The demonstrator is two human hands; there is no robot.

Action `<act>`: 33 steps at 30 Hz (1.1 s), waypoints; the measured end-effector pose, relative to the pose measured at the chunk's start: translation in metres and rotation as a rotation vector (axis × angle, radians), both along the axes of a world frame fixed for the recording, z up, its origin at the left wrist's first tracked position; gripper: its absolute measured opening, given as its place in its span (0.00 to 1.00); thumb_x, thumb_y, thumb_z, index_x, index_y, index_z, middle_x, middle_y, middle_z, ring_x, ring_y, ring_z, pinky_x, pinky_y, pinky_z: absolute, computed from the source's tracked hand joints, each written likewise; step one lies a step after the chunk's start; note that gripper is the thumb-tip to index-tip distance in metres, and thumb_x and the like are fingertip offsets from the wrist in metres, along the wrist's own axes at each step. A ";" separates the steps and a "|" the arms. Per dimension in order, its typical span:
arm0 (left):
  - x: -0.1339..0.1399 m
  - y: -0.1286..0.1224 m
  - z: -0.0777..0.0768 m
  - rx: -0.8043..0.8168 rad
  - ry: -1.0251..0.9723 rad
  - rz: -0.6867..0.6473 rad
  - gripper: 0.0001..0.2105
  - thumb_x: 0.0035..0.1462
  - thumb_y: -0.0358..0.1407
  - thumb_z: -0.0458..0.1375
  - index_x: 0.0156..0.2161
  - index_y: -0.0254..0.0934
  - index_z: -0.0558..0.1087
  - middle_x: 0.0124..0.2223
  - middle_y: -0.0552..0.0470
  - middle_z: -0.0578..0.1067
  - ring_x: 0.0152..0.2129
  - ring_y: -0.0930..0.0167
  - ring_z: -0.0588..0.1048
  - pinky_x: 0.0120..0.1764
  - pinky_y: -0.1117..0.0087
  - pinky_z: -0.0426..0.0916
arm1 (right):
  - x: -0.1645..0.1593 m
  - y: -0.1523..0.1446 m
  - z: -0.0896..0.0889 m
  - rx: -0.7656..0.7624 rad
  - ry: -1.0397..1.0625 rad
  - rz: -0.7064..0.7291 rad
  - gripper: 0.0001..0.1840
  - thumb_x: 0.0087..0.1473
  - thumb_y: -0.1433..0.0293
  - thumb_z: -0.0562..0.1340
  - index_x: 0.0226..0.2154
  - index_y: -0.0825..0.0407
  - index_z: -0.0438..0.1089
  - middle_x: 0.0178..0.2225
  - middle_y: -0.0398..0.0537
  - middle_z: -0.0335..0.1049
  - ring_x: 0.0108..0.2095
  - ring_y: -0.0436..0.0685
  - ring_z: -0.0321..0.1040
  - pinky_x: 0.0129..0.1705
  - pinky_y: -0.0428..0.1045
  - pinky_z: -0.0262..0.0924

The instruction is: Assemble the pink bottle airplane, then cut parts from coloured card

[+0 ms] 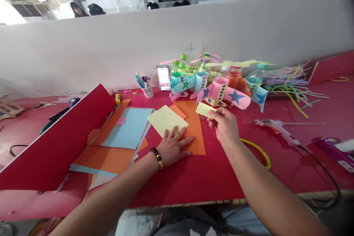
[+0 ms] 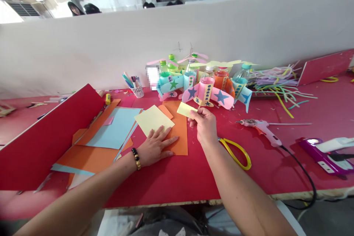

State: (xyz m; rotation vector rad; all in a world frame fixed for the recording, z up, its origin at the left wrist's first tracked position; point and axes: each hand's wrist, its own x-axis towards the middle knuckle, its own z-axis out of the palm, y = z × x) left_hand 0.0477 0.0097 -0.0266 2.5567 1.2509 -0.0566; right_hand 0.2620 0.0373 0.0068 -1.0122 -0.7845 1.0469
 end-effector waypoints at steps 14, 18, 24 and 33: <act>-0.050 0.039 0.040 -0.028 -0.528 0.273 0.22 0.55 0.47 0.58 0.54 0.45 0.71 0.57 0.46 0.71 0.56 0.58 0.66 0.57 0.57 0.60 | -0.012 -0.003 -0.009 -0.037 -0.019 0.051 0.14 0.43 0.64 0.69 0.22 0.51 0.63 0.15 0.39 0.70 0.13 0.47 0.61 0.15 0.43 0.53; 0.009 0.025 0.047 -0.444 -1.077 0.427 0.21 0.53 0.50 0.60 0.46 0.36 0.74 0.41 0.45 0.78 0.37 0.68 0.75 0.40 0.69 0.68 | -0.024 -0.012 -0.012 -0.022 -0.043 0.092 0.14 0.44 0.63 0.69 0.23 0.50 0.64 0.16 0.38 0.69 0.15 0.48 0.63 0.18 0.43 0.58; 0.040 0.030 0.042 -0.560 -1.325 0.532 0.14 0.45 0.43 0.66 0.27 0.31 0.73 0.25 0.53 0.72 0.24 0.76 0.69 0.32 0.73 0.64 | -0.025 -0.014 -0.010 -0.042 -0.113 0.210 0.12 0.46 0.62 0.68 0.23 0.51 0.67 0.16 0.38 0.69 0.15 0.48 0.65 0.18 0.44 0.60; 0.021 0.039 0.033 -0.612 -1.353 0.548 0.12 0.45 0.40 0.66 0.25 0.33 0.71 0.22 0.56 0.70 0.22 0.77 0.68 0.31 0.75 0.63 | -0.018 -0.009 -0.009 -0.129 -0.179 0.372 0.10 0.42 0.64 0.70 0.25 0.53 0.72 0.17 0.44 0.74 0.15 0.51 0.68 0.19 0.45 0.63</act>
